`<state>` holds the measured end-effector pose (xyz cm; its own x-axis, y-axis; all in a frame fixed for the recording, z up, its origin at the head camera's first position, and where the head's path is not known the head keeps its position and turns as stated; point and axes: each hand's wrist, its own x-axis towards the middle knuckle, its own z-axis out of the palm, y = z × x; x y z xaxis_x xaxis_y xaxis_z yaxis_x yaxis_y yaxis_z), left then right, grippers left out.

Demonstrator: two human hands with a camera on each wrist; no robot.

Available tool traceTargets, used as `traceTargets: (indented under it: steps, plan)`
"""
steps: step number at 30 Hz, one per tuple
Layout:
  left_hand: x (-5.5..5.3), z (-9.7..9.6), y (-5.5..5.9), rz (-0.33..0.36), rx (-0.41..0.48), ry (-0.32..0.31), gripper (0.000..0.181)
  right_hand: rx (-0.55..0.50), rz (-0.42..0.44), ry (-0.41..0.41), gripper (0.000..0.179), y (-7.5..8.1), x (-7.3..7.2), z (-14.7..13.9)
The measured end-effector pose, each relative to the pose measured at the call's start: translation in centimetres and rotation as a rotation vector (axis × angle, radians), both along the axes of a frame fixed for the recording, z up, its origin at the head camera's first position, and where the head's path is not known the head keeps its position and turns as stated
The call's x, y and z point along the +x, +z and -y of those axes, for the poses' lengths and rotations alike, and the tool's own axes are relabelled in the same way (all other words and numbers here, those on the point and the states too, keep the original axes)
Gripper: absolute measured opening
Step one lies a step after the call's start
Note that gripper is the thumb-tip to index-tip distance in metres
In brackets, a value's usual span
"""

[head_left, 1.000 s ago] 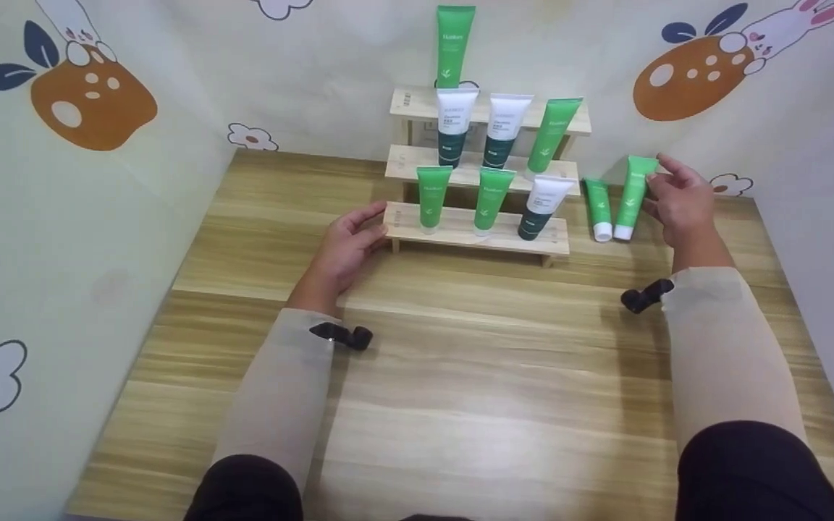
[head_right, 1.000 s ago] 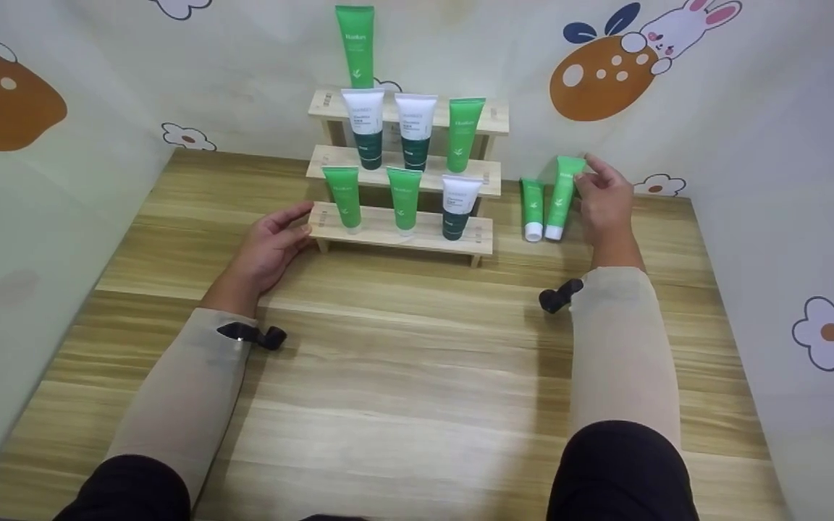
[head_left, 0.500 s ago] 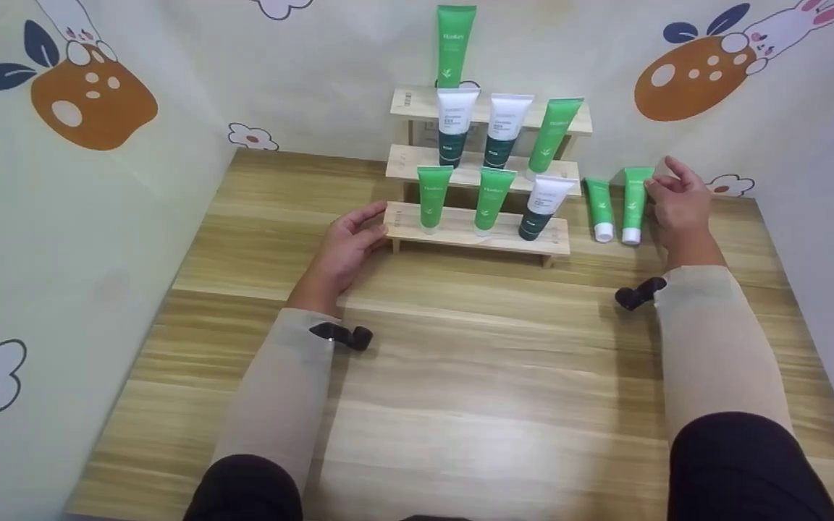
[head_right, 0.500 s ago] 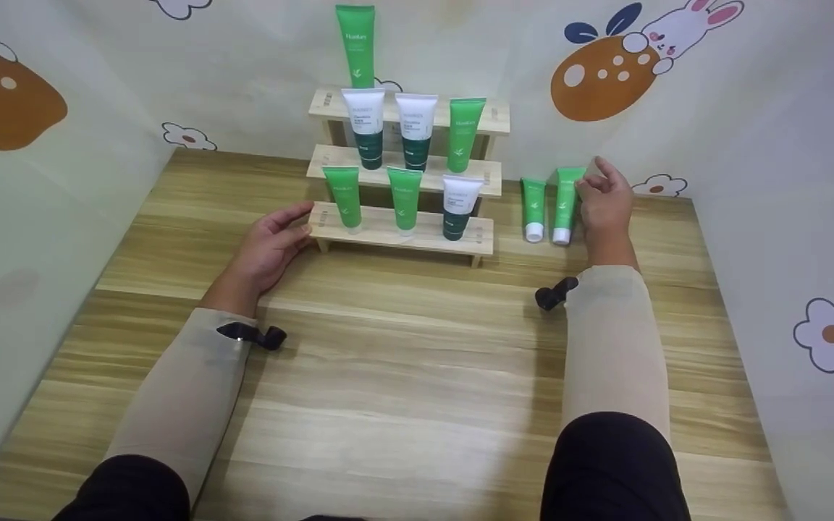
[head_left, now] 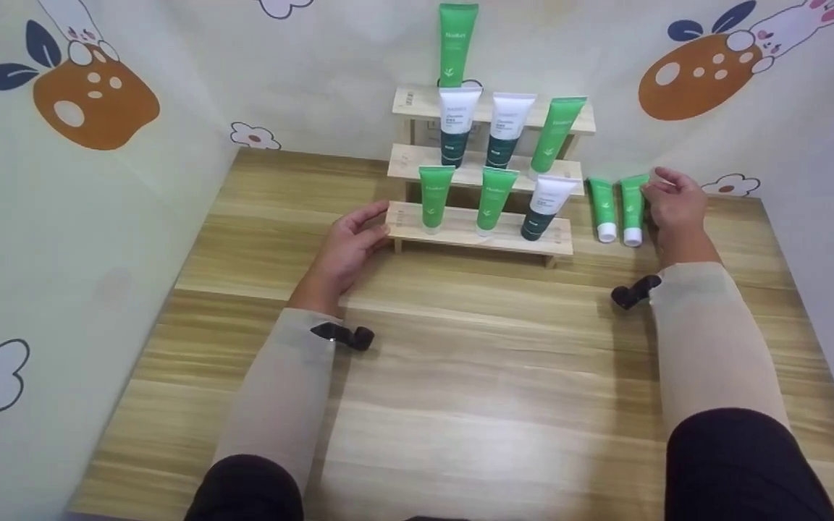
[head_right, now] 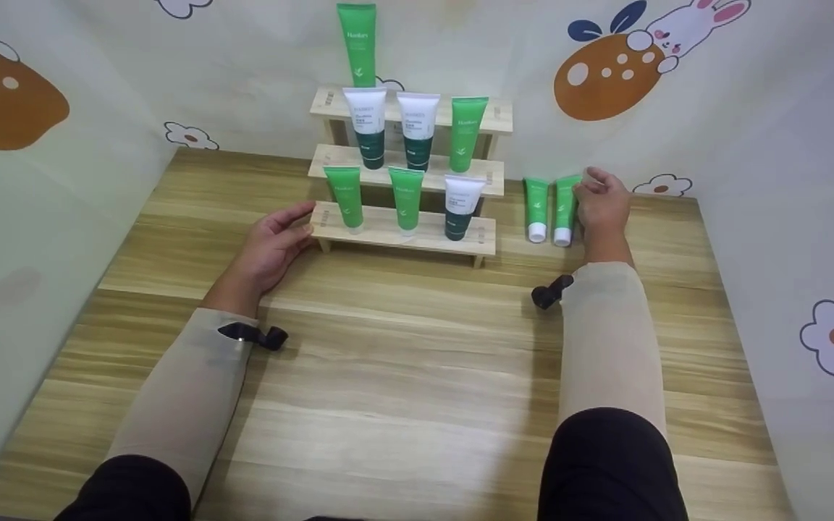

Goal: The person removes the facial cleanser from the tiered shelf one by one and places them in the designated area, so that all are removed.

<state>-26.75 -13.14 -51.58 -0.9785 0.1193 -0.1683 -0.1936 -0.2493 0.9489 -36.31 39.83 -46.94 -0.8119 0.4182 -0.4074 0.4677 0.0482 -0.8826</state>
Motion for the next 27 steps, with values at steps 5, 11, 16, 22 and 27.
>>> traceTargets:
  steps: [5,11,16,22,27]
  plan:
    - [0.1,0.0,0.0,-0.008,0.0,-0.006,0.051,0.016,0.04,0.02,0.053,0.1,0.2,-0.2]
    - [0.0,0.0,-0.2,-0.016,0.019,-0.013,0.052,0.042,0.038,0.066,0.056,0.7,0.8,-0.4]
    - [-0.1,0.0,-0.2,-0.014,0.023,-0.008,0.052,0.019,0.044,0.108,0.057,1.9,1.6,-0.6]
    - [-0.1,0.0,-0.1,-0.012,0.015,-0.015,0.053,0.031,-0.01,0.144,0.057,4.3,2.3,-0.2]
    - [-0.1,0.1,-0.1,-0.008,0.005,-0.02,0.053,-0.042,-0.11,0.132,0.063,7.4,2.9,1.1]
